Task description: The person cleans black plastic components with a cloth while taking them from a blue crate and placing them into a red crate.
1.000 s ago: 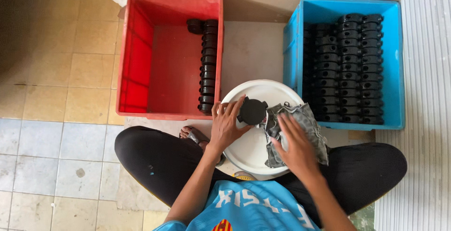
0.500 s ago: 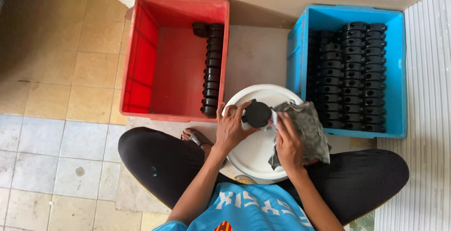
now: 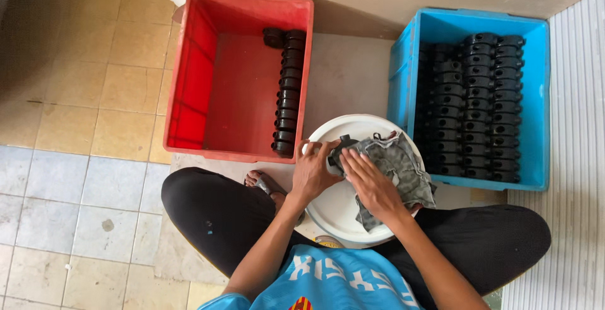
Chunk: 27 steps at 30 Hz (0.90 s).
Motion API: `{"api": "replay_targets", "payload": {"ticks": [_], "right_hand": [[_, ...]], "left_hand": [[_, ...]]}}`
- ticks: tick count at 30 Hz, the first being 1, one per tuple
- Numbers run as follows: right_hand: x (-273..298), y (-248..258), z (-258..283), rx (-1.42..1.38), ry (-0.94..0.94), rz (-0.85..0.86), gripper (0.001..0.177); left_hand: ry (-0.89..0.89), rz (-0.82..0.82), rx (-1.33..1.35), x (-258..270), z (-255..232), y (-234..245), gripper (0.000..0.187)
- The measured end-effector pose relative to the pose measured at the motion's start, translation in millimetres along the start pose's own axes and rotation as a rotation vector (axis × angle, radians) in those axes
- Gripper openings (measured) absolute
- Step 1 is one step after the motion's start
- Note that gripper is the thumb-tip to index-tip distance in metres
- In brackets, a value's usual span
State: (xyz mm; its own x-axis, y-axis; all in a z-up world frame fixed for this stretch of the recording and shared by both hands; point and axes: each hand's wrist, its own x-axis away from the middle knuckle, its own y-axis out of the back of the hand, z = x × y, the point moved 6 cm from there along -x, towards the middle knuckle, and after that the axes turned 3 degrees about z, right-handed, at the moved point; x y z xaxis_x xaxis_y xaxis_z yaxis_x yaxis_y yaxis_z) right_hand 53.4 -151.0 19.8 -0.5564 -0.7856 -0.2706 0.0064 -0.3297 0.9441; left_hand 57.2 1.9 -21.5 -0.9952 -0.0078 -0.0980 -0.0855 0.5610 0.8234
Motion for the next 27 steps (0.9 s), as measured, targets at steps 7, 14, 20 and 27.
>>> {"api": "replay_targets", "payload": {"ticks": [7, 14, 20, 27], "right_hand": [[3, -9, 3, -0.072, -0.086, 0.036, 0.051], [-12, 3, 7, 0.041, -0.048, 0.014, 0.049], [7, -3, 18, 0.040, -0.028, 0.043, 0.048], [-13, 8, 15, 0.059, -0.073, 0.035, 0.050]], "left_hand": [[0.024, -0.043, 0.025, 2, 10, -12, 0.083], [0.006, -0.018, -0.021, -1, 5, -12, 0.076], [0.004, -0.011, -0.019, -2, 6, -11, 0.069], [0.031, 0.089, -0.070, -1, -7, -4, 0.078]]}}
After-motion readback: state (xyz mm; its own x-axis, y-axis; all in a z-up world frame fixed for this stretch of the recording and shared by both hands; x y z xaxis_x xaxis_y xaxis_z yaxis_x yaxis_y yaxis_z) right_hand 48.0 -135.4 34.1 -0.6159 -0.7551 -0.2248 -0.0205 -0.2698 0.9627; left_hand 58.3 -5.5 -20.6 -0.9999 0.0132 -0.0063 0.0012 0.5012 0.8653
